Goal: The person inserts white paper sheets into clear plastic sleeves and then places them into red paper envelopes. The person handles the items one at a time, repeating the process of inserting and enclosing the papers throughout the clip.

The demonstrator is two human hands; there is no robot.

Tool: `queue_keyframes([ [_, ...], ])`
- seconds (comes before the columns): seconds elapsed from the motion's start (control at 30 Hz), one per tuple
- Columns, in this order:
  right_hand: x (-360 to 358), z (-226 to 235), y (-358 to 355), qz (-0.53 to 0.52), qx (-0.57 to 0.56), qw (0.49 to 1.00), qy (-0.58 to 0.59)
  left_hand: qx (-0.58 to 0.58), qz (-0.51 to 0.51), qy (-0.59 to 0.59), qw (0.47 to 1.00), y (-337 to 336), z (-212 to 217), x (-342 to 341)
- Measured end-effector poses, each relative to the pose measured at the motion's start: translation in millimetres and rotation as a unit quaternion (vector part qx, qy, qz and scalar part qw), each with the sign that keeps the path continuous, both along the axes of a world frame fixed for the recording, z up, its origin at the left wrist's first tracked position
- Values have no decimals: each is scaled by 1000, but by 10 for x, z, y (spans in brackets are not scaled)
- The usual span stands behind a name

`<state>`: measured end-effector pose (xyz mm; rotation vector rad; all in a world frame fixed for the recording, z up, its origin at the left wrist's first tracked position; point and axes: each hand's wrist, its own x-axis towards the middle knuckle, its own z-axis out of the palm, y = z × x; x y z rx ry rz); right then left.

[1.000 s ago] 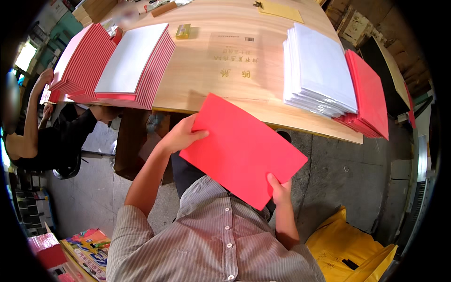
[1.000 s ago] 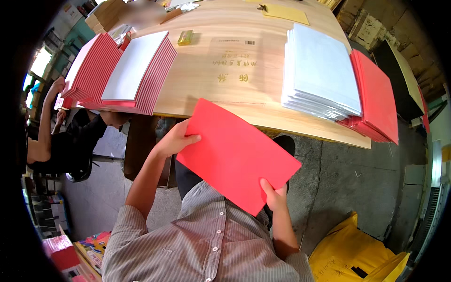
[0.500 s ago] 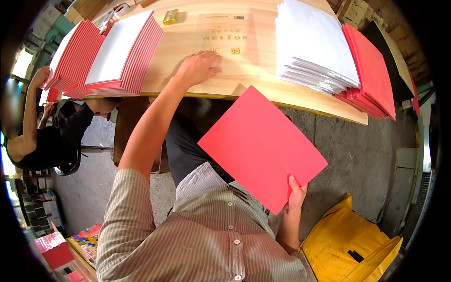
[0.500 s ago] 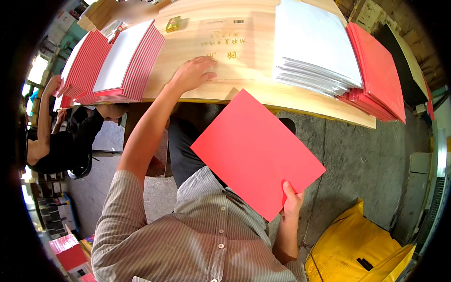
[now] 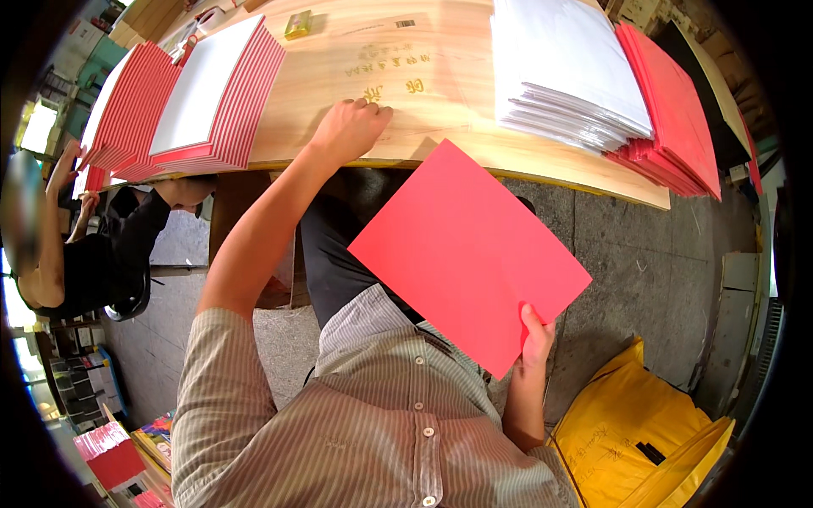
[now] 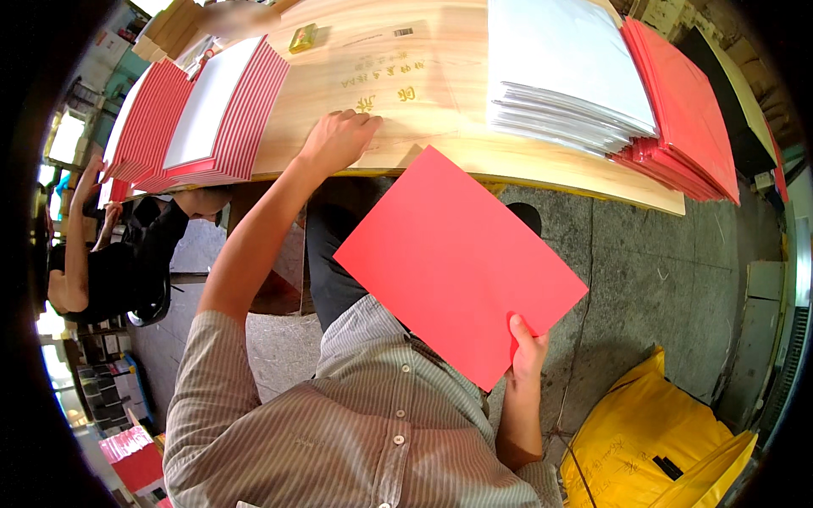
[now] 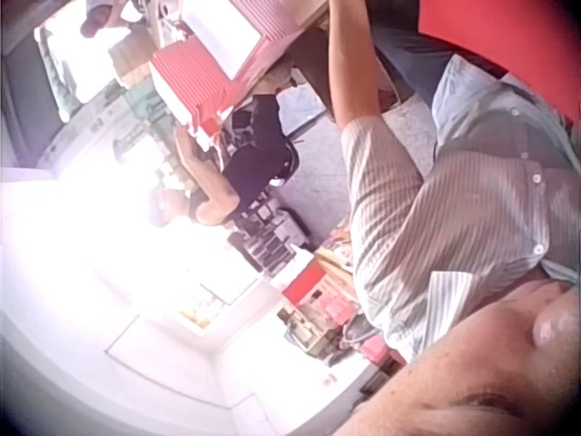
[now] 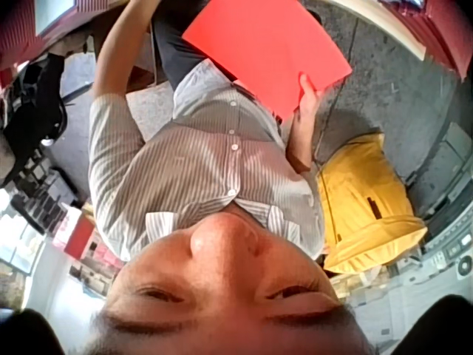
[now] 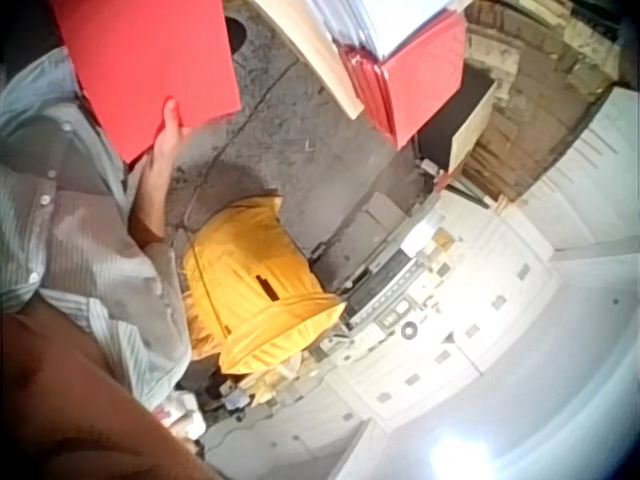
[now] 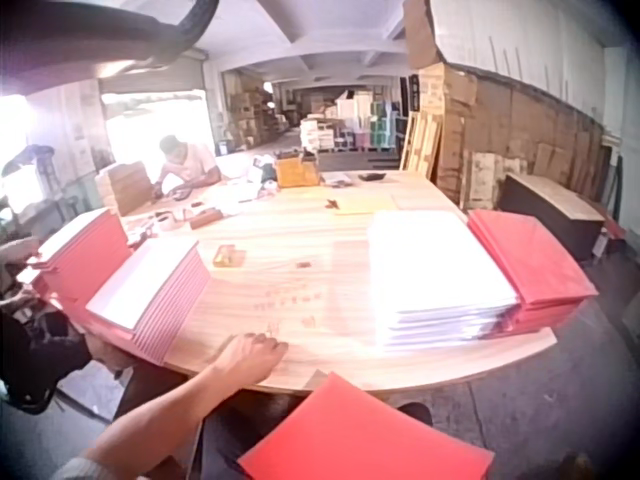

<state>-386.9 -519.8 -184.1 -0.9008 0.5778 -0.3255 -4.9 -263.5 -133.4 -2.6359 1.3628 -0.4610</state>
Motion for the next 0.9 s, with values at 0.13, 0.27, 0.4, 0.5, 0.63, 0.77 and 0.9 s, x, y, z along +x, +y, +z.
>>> queue_keyframes([
  [0.13, -11, -6, -9, 1, 10, 1000, -4, 7, -14, 12, 1000, 13, 60, -139],
  [0.27, 18, 39, 12, 10, 11, 1000, -2, 19, -1, 22, 1000, 29, 45, -221],
  [0.4, 49, 95, 34, 20, 11, 1000, 1, -23, 0, 51, 998, 46, 89, -310],
  [0.5, 64, 96, 57, 10, 16, 1000, 3, -43, -3, 67, 997, 84, 113, -382],
  [0.63, 50, 58, 33, 15, 23, 1000, 14, -54, -11, 81, 995, 116, 174, -525],
  [0.77, 31, 80, 14, 17, 19, 999, 21, -99, -22, 83, 991, 163, 118, -576],
  [0.9, -29, 57, -12, 28, 3, 999, 31, -121, -30, 79, 989, 169, 84, -590],
])
